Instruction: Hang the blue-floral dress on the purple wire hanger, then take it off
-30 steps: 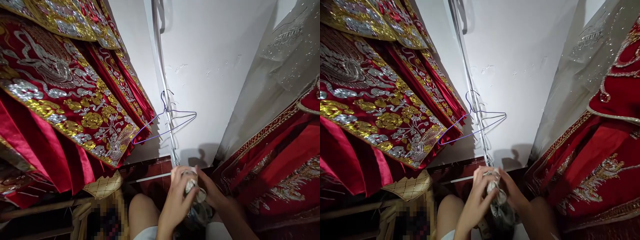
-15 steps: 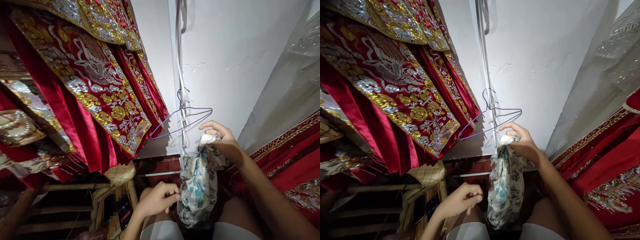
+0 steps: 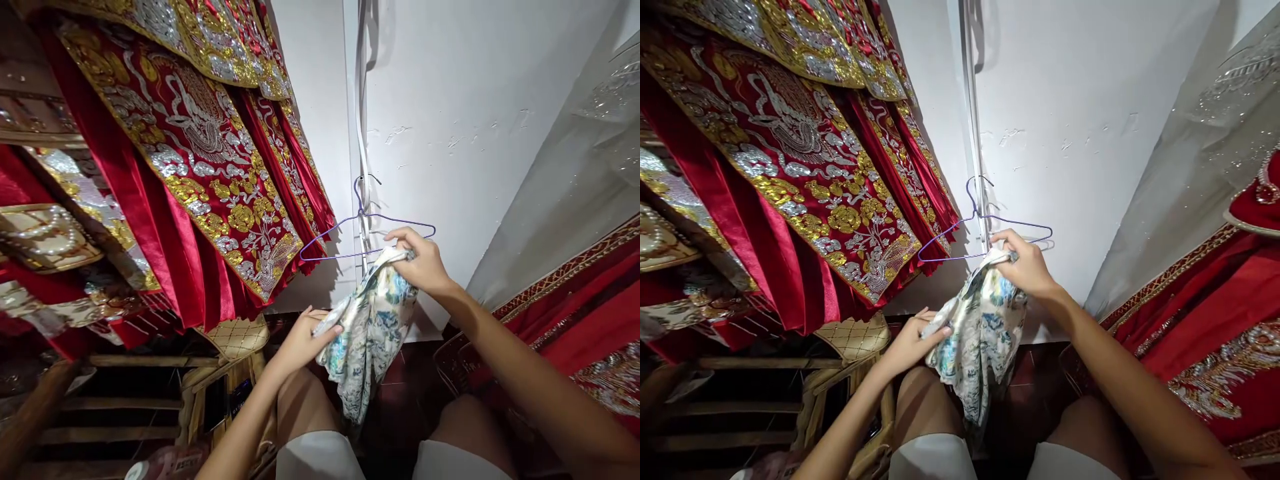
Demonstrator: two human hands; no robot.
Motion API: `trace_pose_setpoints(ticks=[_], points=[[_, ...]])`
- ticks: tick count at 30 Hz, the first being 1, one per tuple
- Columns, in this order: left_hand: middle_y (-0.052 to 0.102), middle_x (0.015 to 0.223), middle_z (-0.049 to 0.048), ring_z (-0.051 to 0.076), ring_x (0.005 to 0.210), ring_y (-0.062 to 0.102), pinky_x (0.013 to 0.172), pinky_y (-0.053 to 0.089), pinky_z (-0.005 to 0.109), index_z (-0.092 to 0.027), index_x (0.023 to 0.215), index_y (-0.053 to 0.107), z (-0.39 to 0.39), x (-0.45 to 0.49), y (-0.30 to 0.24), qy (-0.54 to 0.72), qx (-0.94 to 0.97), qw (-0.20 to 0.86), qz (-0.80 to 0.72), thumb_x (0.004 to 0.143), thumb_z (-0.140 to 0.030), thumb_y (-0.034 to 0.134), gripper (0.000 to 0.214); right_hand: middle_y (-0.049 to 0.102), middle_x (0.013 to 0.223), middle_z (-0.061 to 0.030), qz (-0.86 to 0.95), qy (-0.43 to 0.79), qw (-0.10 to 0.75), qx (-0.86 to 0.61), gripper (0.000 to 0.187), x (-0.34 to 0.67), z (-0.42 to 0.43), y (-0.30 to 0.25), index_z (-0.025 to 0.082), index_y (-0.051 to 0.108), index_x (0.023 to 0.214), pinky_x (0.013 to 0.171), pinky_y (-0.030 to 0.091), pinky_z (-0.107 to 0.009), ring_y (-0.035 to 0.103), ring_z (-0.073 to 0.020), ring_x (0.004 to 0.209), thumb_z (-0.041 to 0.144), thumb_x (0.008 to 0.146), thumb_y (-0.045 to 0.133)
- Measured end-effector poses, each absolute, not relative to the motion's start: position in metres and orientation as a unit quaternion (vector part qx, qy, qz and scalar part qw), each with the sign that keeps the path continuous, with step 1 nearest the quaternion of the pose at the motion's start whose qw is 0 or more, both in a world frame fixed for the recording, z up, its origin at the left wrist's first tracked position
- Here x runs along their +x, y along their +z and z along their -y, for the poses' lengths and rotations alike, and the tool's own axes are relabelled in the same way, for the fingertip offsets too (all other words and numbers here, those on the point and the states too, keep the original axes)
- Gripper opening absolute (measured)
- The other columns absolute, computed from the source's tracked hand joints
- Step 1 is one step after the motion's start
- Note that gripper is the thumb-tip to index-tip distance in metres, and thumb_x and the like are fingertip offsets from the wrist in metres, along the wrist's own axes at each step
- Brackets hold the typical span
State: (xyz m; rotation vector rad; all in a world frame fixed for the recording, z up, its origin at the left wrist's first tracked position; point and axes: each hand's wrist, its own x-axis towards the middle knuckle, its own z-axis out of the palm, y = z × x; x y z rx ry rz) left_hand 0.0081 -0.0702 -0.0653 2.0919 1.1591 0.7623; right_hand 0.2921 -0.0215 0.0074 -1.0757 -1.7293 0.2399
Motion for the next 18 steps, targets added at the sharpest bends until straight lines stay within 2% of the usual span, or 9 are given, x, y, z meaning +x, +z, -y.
trace_pose_setpoints(ticks=[3,5,8,10,12,15,18], points=[[0.078,0.095,0.0035,0.027,0.091,0.069,0.119,0.026,0.051,-0.021,0.057,0.062,0.066,-0.016,-0.051,0.254,0.800,0.308,-0.448,0.095,-0.049,0.054,0.048,0.059,0.067,0.0010,0.729,0.106,0.430,-0.522,0.055,0.305,-0.008,-0.010,0.020,0.061,0.135,0.062,0.035,-0.028,0.047,-0.0175,0.057,0.020,0.081,0.048],[0.077,0.089,0.0046,0.030,0.099,0.068,0.119,0.027,0.050,-0.021,0.058,0.063,0.066,-0.024,-0.044,0.220,0.815,0.256,-0.471,0.095,-0.048,0.053,0.046,0.063,0.068,-0.0009,0.740,0.119,0.343,-0.566,0.060,0.308,-0.018,-0.024,0.021,0.056,0.143,0.062,0.034,-0.028,0.048,-0.0188,0.055,0.020,0.084,0.043],[0.077,0.091,0.0117,0.037,0.118,0.063,0.114,0.032,0.056,-0.020,0.069,0.070,0.068,-0.024,-0.042,0.109,0.817,0.109,-0.556,0.093,-0.035,0.053,0.033,0.065,0.070,-0.0033,0.755,0.098,0.278,-0.586,0.049,0.313,-0.016,-0.038,0.022,0.067,0.125,0.059,0.031,-0.027,0.050,-0.0198,0.057,0.020,0.082,0.043],[0.076,0.106,0.0178,0.040,0.121,0.062,0.108,0.039,0.060,-0.017,0.086,0.074,0.067,-0.021,-0.043,0.034,0.793,0.035,-0.607,0.094,-0.027,0.048,0.028,0.064,0.067,-0.0029,0.761,0.069,0.271,-0.585,0.034,0.321,-0.006,-0.040,0.024,0.070,0.103,0.057,0.028,-0.027,0.049,-0.0200,0.057,0.021,0.080,0.046],[0.070,0.126,0.0209,0.040,0.123,0.062,0.103,0.044,0.059,-0.015,0.107,0.072,0.063,-0.018,-0.045,0.018,0.777,0.013,-0.629,0.095,-0.023,0.042,0.033,0.058,0.060,-0.0013,0.756,0.054,0.270,-0.594,0.019,0.331,0.005,-0.036,0.024,0.065,0.086,0.055,0.026,-0.027,0.045,-0.0195,0.054,0.024,0.077,0.048],[0.053,0.151,0.0179,0.036,0.141,0.049,0.113,0.041,0.054,-0.015,0.123,0.066,0.051,-0.013,-0.041,0.112,0.783,0.027,-0.612,0.097,-0.022,0.038,0.039,0.050,0.055,0.0005,0.727,0.068,0.301,-0.613,0.008,0.349,0.019,-0.027,0.024,0.056,0.072,0.055,0.026,-0.028,0.040,-0.0184,0.054,0.028,0.075,0.050],[0.043,0.160,0.0143,0.028,0.152,0.034,0.124,0.028,0.047,-0.014,0.131,0.062,0.040,0.000,-0.031,0.266,0.796,0.080,-0.538,0.099,-0.024,0.033,0.044,0.043,0.055,0.0022,0.703,0.110,0.366,-0.599,0.009,0.357,0.031,-0.022,0.023,0.048,0.066,0.056,0.028,-0.027,0.040,-0.0169,0.058,0.029,0.074,0.050]])
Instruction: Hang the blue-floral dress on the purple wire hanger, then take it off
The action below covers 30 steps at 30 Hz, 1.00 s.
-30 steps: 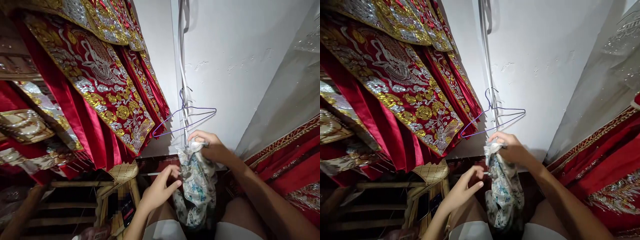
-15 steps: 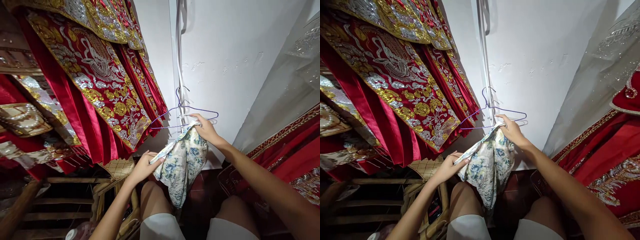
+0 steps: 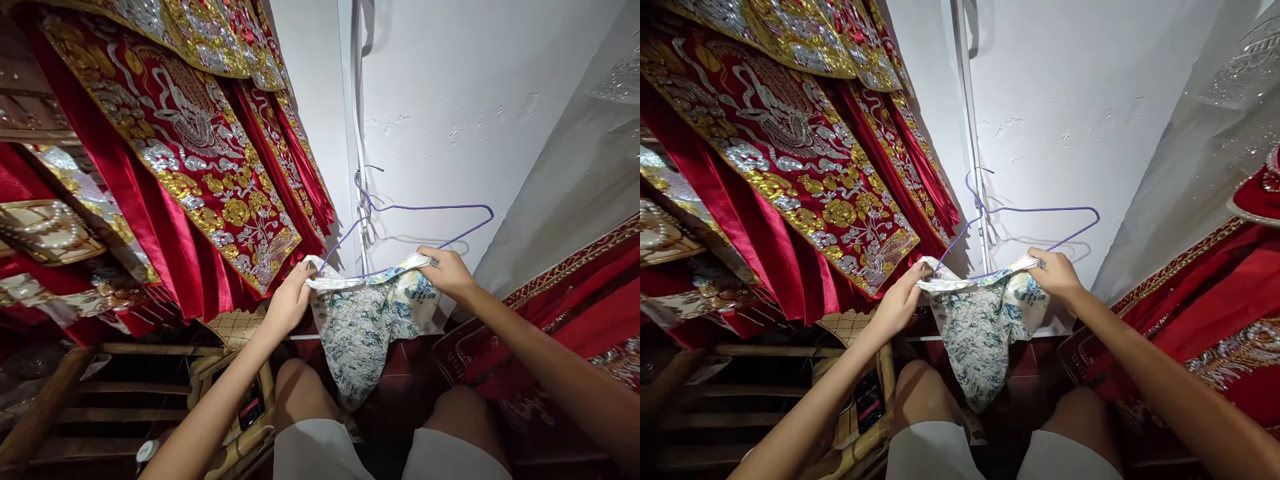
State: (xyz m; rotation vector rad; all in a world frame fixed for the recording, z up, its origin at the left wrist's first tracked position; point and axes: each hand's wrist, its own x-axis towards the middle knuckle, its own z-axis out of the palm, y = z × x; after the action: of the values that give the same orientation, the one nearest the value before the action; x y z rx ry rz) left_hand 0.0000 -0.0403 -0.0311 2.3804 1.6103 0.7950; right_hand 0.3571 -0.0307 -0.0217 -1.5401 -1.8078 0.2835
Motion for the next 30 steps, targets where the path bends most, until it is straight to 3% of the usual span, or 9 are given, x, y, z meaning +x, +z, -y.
trace_pose_setpoints(ticks=[5,9,12,15,17,19,21,27,30], points=[[0.054,0.151,0.0130,0.028,0.139,0.051,0.117,0.036,0.046,-0.018,0.141,0.052,0.017,0.036,-0.003,0.381,0.793,0.160,-0.448,0.100,-0.031,0.040,0.045,0.050,0.064,0.0025,0.702,0.228,0.412,-0.534,0.006,0.342,0.050,-0.017,0.020,0.054,0.068,0.059,0.033,-0.025,0.045,-0.0156,0.066,0.023,0.071,0.049],[0.072,0.112,0.0086,0.024,0.102,0.066,0.094,0.049,0.037,-0.017,0.125,0.063,-0.015,0.045,0.015,0.422,0.784,0.184,-0.418,0.093,-0.032,0.052,0.037,0.061,0.073,0.0002,0.726,0.291,0.377,-0.496,0.012,0.335,0.059,-0.010,0.019,0.063,0.077,0.061,0.038,-0.025,0.052,-0.0169,0.070,0.022,0.073,0.052],[0.071,0.089,0.0049,0.019,0.080,0.062,0.077,0.048,0.029,-0.015,0.098,0.072,-0.033,0.036,0.019,0.413,0.770,0.312,-0.374,0.088,-0.039,0.059,0.029,0.066,0.078,-0.0013,0.705,0.224,0.414,-0.531,0.043,0.350,0.057,-0.004,0.021,0.069,0.114,0.059,0.040,-0.028,0.054,-0.0175,0.064,0.019,0.072,0.056],[0.071,0.079,0.0036,0.018,0.070,0.061,0.066,0.046,0.027,-0.016,0.087,0.072,-0.038,0.026,0.023,0.402,0.701,0.464,-0.363,0.078,-0.043,0.073,0.028,0.067,0.081,-0.0026,0.638,0.124,0.507,-0.566,0.082,0.380,0.045,0.003,0.021,0.044,0.150,0.057,0.043,-0.030,0.057,-0.0200,0.063,0.017,0.070,0.062],[0.071,0.077,0.0044,0.018,0.067,0.061,0.063,0.045,0.027,-0.016,0.087,0.073,-0.039,0.024,0.028,0.378,0.659,0.537,-0.365,0.071,-0.042,0.079,0.031,0.067,0.081,-0.0041,0.621,0.072,0.533,-0.570,0.079,0.400,0.034,0.010,0.017,0.049,0.146,0.062,0.045,-0.032,0.060,-0.0223,0.070,0.020,0.069,0.064],[0.072,0.076,0.0053,0.019,0.065,0.062,0.062,0.045,0.028,-0.015,0.086,0.075,-0.040,0.025,0.033,0.357,0.637,0.579,-0.363,0.066,-0.038,0.083,0.032,0.065,0.076,-0.0041,0.627,0.050,0.514,-0.583,0.054,0.415,0.026,0.018,0.017,0.066,0.124,0.064,0.044,-0.033,0.058,-0.0217,0.068,0.023,0.070,0.064],[0.072,0.073,0.0049,0.019,0.063,0.063,0.062,0.046,0.028,-0.015,0.082,0.075,-0.044,0.027,0.034,0.367,0.618,0.593,-0.362,0.061,-0.035,0.083,0.030,0.063,0.073,-0.0036,0.635,0.040,0.488,-0.597,0.036,0.421,0.024,0.025,0.019,0.070,0.106,0.060,0.042,-0.032,0.053,-0.0191,0.061,0.024,0.070,0.065],[0.071,0.071,0.0040,0.018,0.064,0.062,0.066,0.049,0.030,-0.014,0.076,0.074,-0.058,0.027,0.022,0.451,0.555,0.591,-0.373,0.055,-0.029,0.079,0.026,0.072,0.089,-0.0056,0.667,0.027,0.462,-0.584,0.076,0.408,0.048,0.030,0.022,0.043,0.142,0.059,0.042,-0.030,0.058,-0.0198,0.060,0.021,0.070,0.066],[0.069,0.067,0.0029,0.019,0.063,0.063,0.069,0.052,0.033,-0.015,0.075,0.072,-0.061,0.024,0.019,0.472,0.537,0.583,-0.385,0.055,-0.029,0.080,0.026,0.071,0.078,-0.0034,0.670,0.033,0.436,-0.600,0.073,0.409,0.053,0.036,0.021,0.050,0.143,0.056,0.040,-0.030,0.053,-0.0180,0.054,0.021,0.071,0.064]])
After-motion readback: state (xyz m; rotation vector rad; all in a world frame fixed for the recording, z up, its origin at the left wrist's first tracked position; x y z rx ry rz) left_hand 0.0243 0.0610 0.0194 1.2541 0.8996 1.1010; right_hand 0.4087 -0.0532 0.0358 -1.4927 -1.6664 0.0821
